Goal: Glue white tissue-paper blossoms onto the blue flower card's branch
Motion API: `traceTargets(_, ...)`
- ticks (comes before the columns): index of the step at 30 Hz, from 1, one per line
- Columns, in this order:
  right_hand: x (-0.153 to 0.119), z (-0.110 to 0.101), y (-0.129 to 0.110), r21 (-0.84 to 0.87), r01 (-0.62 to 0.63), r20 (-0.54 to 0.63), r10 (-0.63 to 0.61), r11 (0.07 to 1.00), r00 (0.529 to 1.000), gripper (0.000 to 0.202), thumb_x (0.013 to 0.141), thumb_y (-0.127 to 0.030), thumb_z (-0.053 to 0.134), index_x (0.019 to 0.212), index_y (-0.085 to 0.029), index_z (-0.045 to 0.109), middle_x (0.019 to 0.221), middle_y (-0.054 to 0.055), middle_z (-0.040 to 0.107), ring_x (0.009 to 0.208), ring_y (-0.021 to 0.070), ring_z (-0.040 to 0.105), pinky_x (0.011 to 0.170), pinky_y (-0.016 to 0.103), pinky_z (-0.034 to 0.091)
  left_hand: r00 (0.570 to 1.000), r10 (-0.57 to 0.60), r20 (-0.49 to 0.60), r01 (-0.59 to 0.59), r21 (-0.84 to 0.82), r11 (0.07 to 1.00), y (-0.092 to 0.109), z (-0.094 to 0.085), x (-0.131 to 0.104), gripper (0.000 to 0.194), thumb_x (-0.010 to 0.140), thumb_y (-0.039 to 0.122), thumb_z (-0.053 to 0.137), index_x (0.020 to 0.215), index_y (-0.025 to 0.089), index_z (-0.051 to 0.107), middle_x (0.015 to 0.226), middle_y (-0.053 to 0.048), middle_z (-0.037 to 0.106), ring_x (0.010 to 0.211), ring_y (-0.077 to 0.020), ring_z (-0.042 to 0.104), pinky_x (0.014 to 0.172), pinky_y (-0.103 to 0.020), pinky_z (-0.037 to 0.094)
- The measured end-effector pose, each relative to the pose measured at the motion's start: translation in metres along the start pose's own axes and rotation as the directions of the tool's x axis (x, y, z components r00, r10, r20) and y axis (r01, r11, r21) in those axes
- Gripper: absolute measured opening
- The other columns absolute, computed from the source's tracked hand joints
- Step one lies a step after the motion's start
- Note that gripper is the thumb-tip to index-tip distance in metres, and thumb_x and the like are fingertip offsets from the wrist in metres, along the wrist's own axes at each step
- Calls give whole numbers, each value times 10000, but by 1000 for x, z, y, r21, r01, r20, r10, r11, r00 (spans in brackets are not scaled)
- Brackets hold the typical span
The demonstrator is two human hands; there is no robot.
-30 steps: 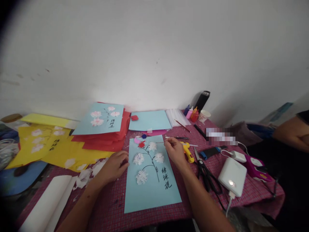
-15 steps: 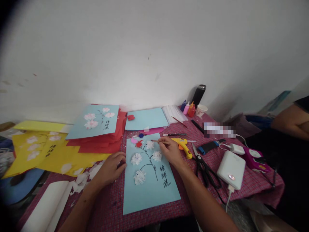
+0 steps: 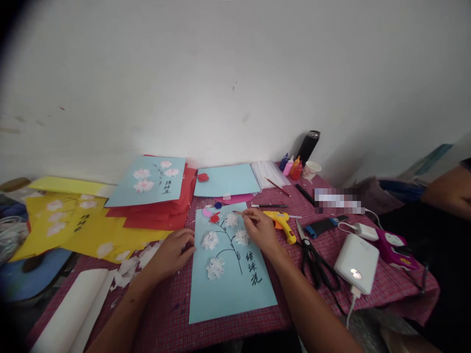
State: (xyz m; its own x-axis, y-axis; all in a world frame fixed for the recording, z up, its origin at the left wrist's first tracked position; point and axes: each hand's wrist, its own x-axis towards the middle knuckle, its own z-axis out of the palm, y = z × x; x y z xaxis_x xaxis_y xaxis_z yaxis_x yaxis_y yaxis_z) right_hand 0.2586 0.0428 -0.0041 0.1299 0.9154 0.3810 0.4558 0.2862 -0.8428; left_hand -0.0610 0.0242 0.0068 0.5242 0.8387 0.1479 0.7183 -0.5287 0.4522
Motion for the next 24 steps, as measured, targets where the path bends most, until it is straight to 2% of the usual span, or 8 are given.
traceTargets(5,13,6,4,240,-198,-26,210,950,977,203,802,-401,666,840,-202,671,752,26,683,613,167,580,581,288,457,1000,-4,-12,3,-9,1000,-1,1,0,57,906,226,596,857,213,570,1045,-55,658,988,-235,615,907,-371,478)
traceTargets(8,22,8,7,308,-263,-22,283,914,959,234,769,-435,679,780,-206,632,689,15,663,539,149,553,514,272,430,1000,-4,-12,3,-10,1000,0,0,0,59,906,234,594,855,215,571,1029,-56,658,981,-237,615,903,-371,479)
traceTargets(14,26,9,8,323,-290,-3,307,901,952,242,758,-431,698,786,-198,640,683,20,671,513,136,556,476,255,404,1000,-13,-12,12,-20,1000,1,-1,1,61,896,221,579,836,216,571,1014,-57,654,975,-238,614,894,-367,482)
traceTargets(24,24,9,13,286,-247,-15,263,926,965,248,780,-438,680,806,-195,637,697,25,676,524,136,564,482,254,425,1000,-20,-15,20,-32,999,5,-3,0,49,884,205,562,836,213,563,1015,-54,650,972,-235,603,896,-372,477)
